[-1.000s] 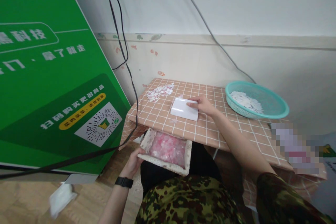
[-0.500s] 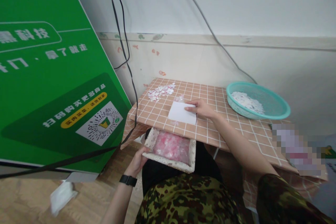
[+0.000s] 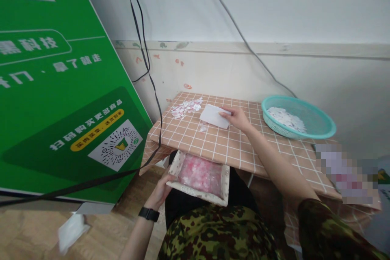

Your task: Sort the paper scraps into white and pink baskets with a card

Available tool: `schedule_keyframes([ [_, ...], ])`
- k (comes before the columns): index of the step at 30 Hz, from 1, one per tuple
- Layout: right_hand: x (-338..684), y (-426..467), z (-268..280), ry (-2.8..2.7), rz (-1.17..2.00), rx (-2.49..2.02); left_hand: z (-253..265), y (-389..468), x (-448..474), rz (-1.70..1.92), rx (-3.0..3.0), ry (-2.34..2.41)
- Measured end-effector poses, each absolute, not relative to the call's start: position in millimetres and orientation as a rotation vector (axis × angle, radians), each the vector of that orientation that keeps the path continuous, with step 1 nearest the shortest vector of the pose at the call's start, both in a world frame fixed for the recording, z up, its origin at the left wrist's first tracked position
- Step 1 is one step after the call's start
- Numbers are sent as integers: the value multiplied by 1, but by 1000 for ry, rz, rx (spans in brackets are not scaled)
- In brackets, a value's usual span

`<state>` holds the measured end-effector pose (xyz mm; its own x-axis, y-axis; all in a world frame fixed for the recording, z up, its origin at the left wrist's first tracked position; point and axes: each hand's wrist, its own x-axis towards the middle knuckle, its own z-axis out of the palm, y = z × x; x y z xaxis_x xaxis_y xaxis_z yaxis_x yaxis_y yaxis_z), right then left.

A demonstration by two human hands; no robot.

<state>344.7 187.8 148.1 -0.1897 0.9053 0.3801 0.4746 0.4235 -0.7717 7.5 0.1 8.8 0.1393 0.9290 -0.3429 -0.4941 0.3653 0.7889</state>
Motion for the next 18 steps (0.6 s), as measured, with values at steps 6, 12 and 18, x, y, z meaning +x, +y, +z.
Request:
schedule_keyframes([
  [6, 320, 189, 155, -2099, 636, -1080, 13, 0, 9, 1106, 599, 912],
  [12, 333, 183, 165, -2160, 781, -1060, 10, -1, 7, 1118, 619, 903],
  [18, 351, 177, 168, -2121, 819, -1084, 9, -1, 8, 1119, 599, 894],
])
